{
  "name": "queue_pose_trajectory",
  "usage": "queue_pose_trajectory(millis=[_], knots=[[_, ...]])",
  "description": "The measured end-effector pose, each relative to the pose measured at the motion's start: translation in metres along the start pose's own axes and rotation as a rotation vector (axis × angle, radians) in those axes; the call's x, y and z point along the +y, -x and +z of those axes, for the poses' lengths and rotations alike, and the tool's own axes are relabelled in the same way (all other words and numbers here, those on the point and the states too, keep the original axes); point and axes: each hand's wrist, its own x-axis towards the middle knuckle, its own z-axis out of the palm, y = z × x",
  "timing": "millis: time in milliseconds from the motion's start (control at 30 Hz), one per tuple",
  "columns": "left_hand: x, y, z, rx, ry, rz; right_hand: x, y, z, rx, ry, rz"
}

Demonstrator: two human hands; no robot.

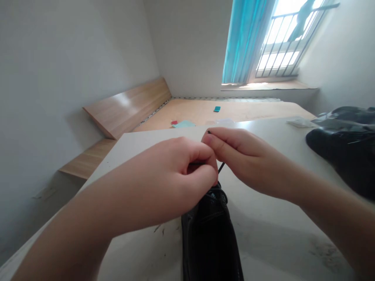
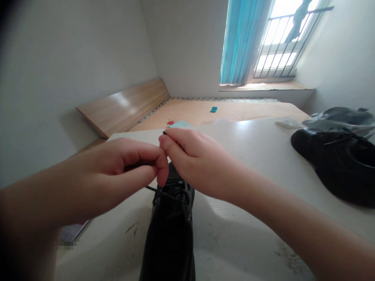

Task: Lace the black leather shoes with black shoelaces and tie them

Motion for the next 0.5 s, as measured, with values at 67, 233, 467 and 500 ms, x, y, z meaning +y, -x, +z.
queue_pose_trajectory(millis=[67,233,467,500], knots=[[0.001,0.002,0.005,-0.058,-0.109,-0.047,-0.003,0.0,-0.001,0.005,0.016,0.002],[0.0,0.001,0.022,-0.132,-0.17,-0.051,-0.005,0.0,-0.003,-0.028,0.06,0.051],[-0.007,0.013,0.054,0.038,-0.004,-0.141,0.003,0.004,0.007,-0.061,-0.005,0.112],[-0.008,0.015,0.057,0.072,0.017,-0.142,0.005,0.007,0.009,-0.06,-0.029,0.121]])
